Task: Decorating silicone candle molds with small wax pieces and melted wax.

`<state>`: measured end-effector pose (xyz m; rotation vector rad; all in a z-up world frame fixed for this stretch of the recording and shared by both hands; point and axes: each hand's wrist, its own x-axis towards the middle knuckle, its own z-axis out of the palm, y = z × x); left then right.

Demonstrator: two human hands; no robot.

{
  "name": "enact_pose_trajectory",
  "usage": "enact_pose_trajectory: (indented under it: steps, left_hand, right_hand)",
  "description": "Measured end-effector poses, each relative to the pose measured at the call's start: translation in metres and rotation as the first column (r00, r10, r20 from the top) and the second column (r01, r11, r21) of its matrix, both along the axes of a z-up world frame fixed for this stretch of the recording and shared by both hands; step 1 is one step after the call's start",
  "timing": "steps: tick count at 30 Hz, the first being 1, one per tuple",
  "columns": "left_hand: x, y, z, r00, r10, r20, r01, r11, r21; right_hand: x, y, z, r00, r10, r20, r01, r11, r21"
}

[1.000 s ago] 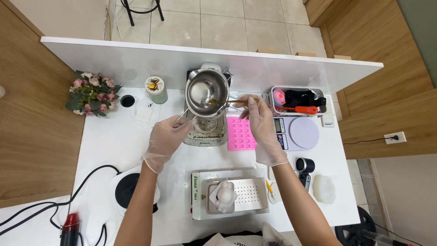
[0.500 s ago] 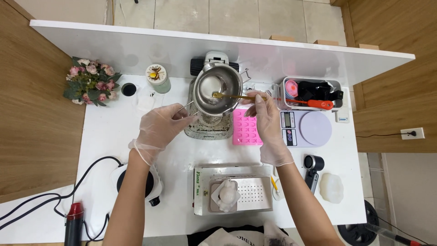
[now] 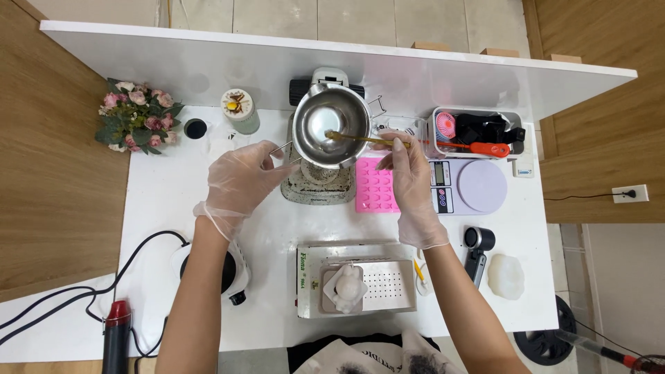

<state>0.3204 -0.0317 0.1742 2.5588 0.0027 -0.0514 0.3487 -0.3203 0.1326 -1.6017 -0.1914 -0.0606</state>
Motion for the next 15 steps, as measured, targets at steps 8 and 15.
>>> enact_pose_trajectory:
  steps: [8,15]
  left_hand:
    - [-0.003,0.000,0.004,0.997,-0.013,0.074,0.015,1.000,-0.024]
    - [-0.003,-0.001,0.007,1.000,-0.017,0.014,0.017,1.000,-0.023]
  right_hand:
    - [0.000,0.003,0.001,1.000,0.001,0.001,-0.001,1.000,-0.016]
    - [-0.006,0.005,0.011,1.000,0.003,0.023,-0.003,1.000,-0.024]
